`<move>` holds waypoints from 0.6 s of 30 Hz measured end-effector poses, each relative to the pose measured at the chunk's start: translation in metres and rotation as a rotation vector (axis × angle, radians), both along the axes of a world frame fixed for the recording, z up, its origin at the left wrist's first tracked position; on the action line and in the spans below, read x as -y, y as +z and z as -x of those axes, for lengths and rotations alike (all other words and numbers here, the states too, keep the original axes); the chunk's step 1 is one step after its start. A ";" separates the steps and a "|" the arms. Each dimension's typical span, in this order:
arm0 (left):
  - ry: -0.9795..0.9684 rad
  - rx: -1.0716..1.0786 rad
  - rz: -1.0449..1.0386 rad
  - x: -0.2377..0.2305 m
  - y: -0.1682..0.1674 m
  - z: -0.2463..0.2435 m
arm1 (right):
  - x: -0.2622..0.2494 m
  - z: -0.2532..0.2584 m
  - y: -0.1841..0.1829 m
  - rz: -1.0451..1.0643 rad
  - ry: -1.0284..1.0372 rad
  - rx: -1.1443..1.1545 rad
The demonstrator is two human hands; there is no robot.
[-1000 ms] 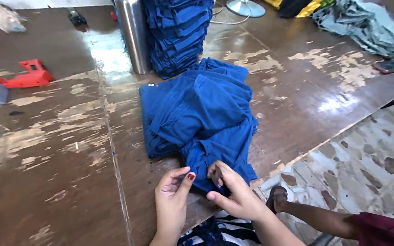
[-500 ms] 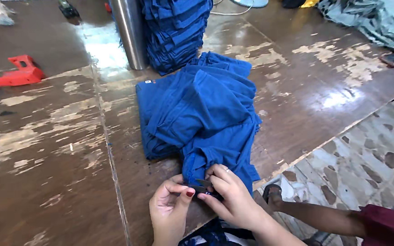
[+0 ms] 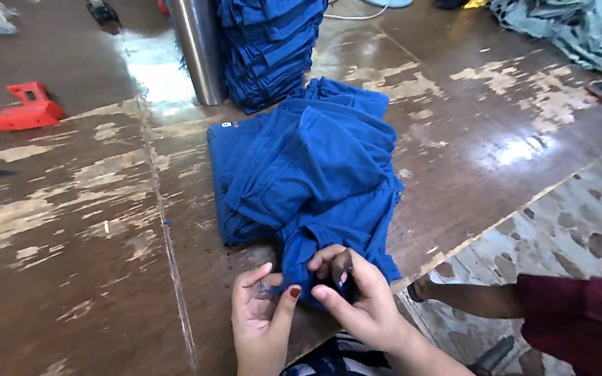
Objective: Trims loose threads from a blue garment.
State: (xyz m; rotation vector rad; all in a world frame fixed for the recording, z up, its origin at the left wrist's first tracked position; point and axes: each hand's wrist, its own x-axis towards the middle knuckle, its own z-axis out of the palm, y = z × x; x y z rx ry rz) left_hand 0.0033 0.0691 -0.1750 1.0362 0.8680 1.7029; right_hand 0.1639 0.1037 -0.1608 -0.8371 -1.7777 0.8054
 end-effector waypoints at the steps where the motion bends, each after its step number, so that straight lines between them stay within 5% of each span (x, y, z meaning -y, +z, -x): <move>1: 0.006 -0.023 -0.005 0.000 0.000 -0.001 | -0.002 0.003 0.001 -0.012 -0.025 -0.024; 6: -0.014 -0.156 -0.024 0.002 -0.001 -0.002 | 0.000 0.015 0.005 -0.143 -0.128 -0.121; 14: -0.041 -0.147 0.003 0.003 -0.002 -0.001 | 0.010 -0.009 0.008 -0.109 0.140 -0.081; 18: -0.118 0.012 0.074 0.001 -0.005 0.004 | 0.003 -0.027 0.001 -0.086 0.023 0.169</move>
